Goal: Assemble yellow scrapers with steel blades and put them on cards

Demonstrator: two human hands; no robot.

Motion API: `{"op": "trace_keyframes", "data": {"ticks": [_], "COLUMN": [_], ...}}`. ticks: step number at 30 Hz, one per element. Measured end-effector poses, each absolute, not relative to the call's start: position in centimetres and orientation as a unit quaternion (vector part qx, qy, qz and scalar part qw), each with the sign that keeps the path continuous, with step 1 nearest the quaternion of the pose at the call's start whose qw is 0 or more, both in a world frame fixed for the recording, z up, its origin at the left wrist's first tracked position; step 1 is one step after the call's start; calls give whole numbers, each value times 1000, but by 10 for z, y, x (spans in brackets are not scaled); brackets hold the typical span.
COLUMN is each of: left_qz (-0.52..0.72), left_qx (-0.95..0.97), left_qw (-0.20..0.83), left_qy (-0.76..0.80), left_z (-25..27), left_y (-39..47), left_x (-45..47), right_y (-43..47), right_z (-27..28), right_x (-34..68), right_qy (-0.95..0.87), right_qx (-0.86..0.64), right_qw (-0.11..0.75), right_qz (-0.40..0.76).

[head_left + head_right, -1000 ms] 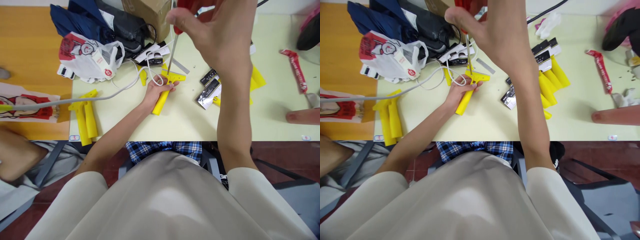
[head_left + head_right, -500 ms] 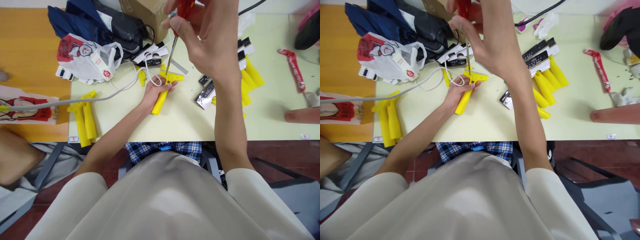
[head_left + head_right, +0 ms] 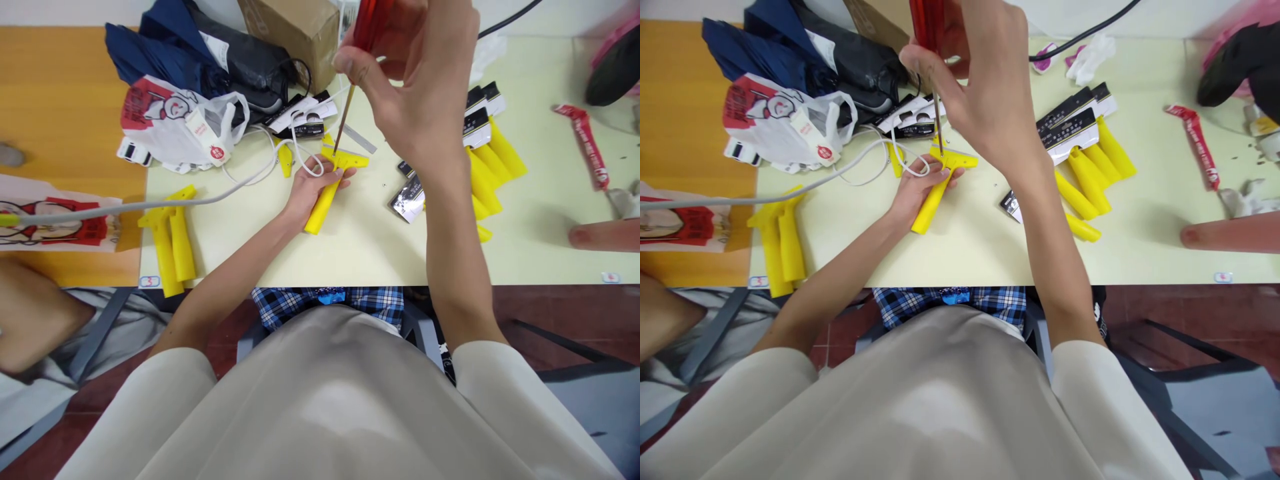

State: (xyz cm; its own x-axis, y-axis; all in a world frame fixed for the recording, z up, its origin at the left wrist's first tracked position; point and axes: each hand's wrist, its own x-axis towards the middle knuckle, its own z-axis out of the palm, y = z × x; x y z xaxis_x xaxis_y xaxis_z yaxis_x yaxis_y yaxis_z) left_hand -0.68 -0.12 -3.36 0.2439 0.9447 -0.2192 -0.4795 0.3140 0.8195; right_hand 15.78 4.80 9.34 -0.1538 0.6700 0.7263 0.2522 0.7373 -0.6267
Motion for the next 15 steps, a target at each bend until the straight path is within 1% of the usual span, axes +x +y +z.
{"op": "trace_keyframes", "data": {"ticks": [4,6,9,11,13,14,15], "left_qz": [493,497,506,505,502,501,502], "left_qx": [332,336,348,357,358,357,355], "left_qw": [722,718,707,702,700,700,700], "left_qy": [355,353,350,353,360,362,363], "left_z": [-34,-34,-31,-29,-28,-28,-29], "left_y": [-2,-4,-6,-6,-6,-5,-5], "left_x": [-6,-4,-3,-3,-4,-5,-5], "right_y": [35,34,31,22,9,3,-2], "right_z": [96,92,91,97,108,113,116], "right_x": [161,165,170,174,179,183,188], "right_qy": [-743,-751,-765,-758,-717,-657,-590], "right_qx": [-313,-303,-274,-285,-369,-398,-410], "right_qw": [550,558,577,584,580,621,653], "right_qz": [218,179,80,58,117,155,241]}}
